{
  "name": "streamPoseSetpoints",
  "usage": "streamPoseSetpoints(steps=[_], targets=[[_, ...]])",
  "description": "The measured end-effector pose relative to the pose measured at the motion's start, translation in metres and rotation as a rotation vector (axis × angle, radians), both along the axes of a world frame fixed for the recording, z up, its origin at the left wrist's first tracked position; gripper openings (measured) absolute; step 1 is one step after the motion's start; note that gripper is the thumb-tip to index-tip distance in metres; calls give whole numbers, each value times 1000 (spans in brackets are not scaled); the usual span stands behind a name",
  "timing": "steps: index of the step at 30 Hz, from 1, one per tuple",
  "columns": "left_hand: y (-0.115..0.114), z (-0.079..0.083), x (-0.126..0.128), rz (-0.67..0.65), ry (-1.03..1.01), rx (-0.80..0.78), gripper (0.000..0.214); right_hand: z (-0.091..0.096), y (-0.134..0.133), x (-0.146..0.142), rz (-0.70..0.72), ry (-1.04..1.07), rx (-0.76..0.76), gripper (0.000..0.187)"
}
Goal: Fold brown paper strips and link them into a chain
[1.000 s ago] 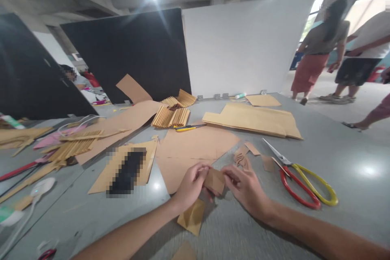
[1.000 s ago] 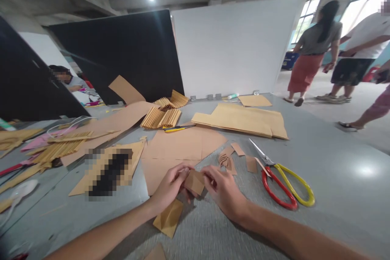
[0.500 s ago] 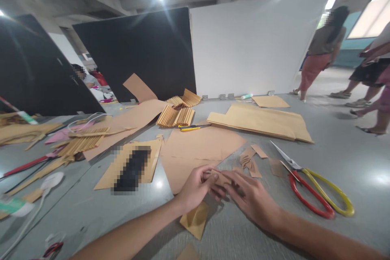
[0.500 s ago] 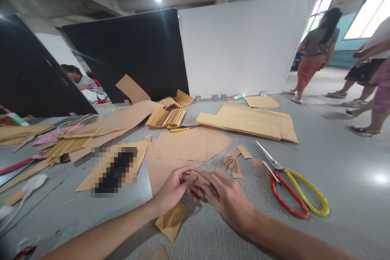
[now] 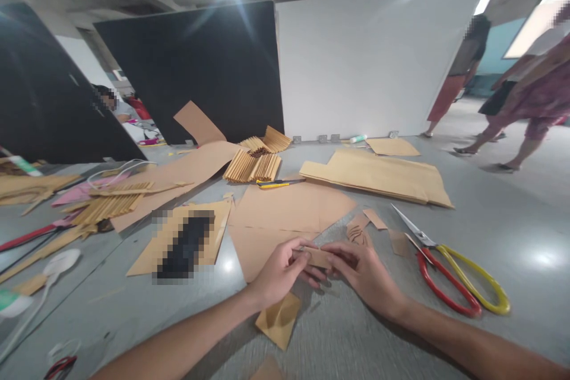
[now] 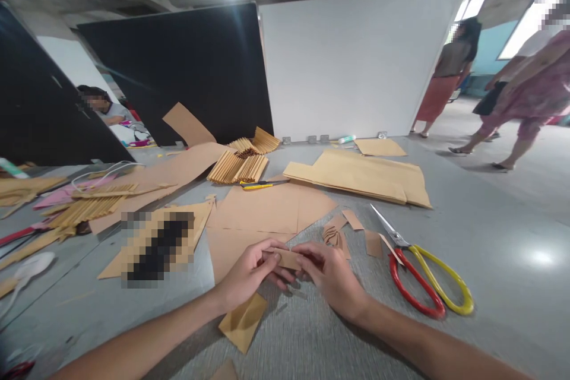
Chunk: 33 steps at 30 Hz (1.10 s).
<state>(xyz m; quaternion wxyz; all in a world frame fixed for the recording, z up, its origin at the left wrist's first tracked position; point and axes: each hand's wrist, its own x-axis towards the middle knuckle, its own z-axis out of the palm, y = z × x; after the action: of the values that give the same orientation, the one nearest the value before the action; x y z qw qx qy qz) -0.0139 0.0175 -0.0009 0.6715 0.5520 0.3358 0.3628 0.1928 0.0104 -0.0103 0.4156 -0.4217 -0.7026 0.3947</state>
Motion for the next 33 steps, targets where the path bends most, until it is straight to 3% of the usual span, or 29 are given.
streamPoseSetpoints(steps=[7, 16, 33], targets=[[0, 1, -1, -11, 23, -15, 44, -4, 0, 0, -48, 65, -106, 22], [2, -5, -2, -17, 10, 9, 45, -5, 1, 2, -93, 39, -104, 23], [1, -2, 0, -7, 31, 39, 39, -3, 0, 1, -64, 29, -110, 21]])
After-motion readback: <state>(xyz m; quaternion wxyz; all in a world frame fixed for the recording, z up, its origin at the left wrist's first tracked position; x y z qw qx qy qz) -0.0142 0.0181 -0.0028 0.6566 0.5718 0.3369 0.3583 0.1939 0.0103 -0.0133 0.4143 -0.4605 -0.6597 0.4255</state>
